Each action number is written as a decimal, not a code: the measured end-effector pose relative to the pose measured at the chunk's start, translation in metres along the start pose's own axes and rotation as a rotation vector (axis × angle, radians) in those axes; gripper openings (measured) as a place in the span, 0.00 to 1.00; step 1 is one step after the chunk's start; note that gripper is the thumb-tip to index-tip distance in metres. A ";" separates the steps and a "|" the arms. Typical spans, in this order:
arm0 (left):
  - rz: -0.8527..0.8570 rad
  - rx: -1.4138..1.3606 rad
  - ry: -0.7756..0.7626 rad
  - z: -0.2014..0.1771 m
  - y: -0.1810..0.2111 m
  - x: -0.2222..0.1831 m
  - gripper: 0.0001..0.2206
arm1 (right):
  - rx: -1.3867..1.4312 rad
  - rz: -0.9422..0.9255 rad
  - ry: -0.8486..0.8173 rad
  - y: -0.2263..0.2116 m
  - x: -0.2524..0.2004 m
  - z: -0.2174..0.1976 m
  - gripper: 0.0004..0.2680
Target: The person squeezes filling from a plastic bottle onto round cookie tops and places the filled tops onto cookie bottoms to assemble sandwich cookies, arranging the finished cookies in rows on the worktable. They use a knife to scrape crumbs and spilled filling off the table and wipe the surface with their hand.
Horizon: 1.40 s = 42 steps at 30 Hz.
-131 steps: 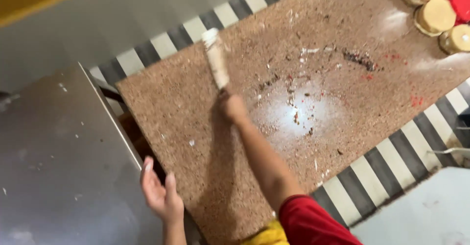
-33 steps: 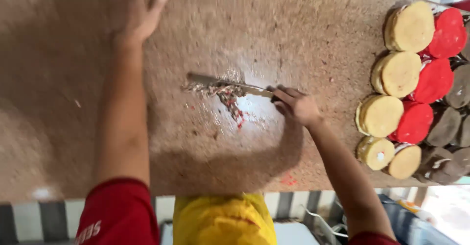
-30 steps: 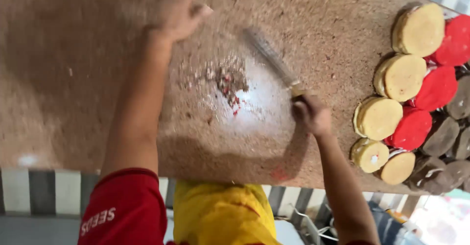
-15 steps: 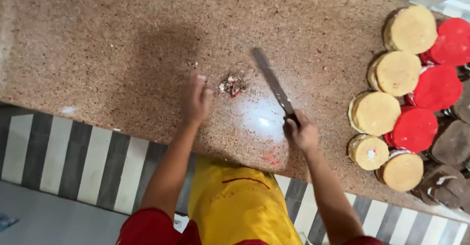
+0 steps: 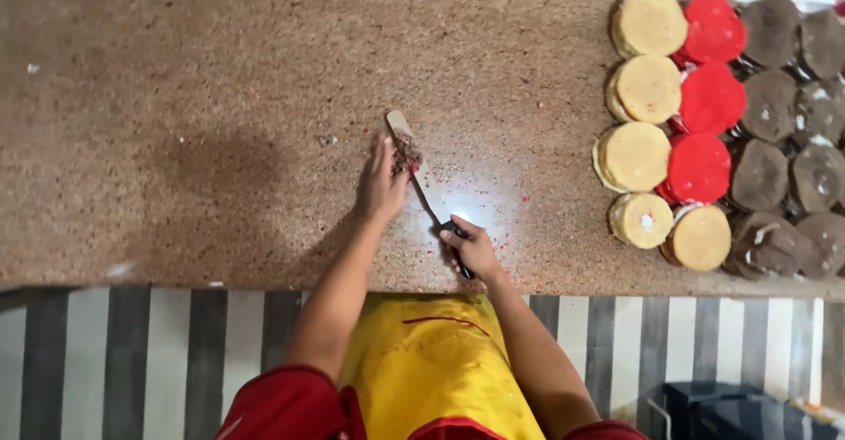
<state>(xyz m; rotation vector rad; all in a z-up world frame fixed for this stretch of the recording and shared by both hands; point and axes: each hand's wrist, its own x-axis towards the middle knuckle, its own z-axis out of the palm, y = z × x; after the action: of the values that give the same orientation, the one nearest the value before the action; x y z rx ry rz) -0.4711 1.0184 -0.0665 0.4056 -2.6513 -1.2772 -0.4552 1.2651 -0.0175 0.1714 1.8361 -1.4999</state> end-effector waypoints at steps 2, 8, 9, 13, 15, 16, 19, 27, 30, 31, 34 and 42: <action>-0.105 -0.078 0.073 -0.010 -0.010 -0.013 0.32 | 0.065 0.020 -0.054 0.003 -0.008 -0.007 0.15; -0.079 -0.262 0.134 -0.063 -0.021 -0.056 0.30 | 0.165 0.074 0.197 0.002 -0.054 -0.062 0.21; -0.057 -0.269 0.117 -0.061 -0.029 -0.062 0.30 | 0.178 0.064 0.220 -0.003 -0.063 -0.077 0.21; -0.176 -0.347 0.128 -0.066 -0.028 -0.075 0.31 | 0.313 0.046 0.386 0.005 -0.089 -0.150 0.20; -0.265 -0.375 0.122 -0.066 -0.011 -0.075 0.32 | 0.282 0.018 0.486 0.013 -0.097 -0.194 0.17; -0.286 -0.391 0.141 -0.062 -0.004 -0.074 0.32 | 0.196 -0.022 0.576 0.014 -0.099 -0.215 0.16; -0.264 -0.410 0.191 -0.044 -0.004 -0.066 0.32 | -0.167 -0.169 0.798 0.011 -0.092 -0.255 0.17; -0.158 -0.353 0.259 -0.019 0.008 -0.058 0.31 | -0.969 -0.280 0.887 0.060 -0.094 -0.279 0.24; -0.133 -0.327 0.312 -0.016 -0.010 -0.064 0.31 | -0.825 -0.305 0.899 0.049 -0.109 -0.276 0.21; -0.164 -0.316 0.314 -0.017 -0.014 -0.067 0.31 | -0.817 -0.361 0.933 0.048 -0.106 -0.273 0.20; -0.214 -0.302 0.314 -0.022 -0.018 -0.076 0.31 | -0.862 -0.399 0.939 0.063 -0.101 -0.270 0.20; -0.421 -0.267 0.295 -0.067 -0.013 -0.075 0.32 | -0.711 -0.543 0.808 0.043 -0.131 -0.195 0.14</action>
<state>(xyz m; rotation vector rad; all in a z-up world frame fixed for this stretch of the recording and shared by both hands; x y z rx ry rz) -0.3800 0.9850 -0.0380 1.0567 -2.1815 -1.5184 -0.4279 1.4964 0.0362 -0.1018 3.1568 -1.0435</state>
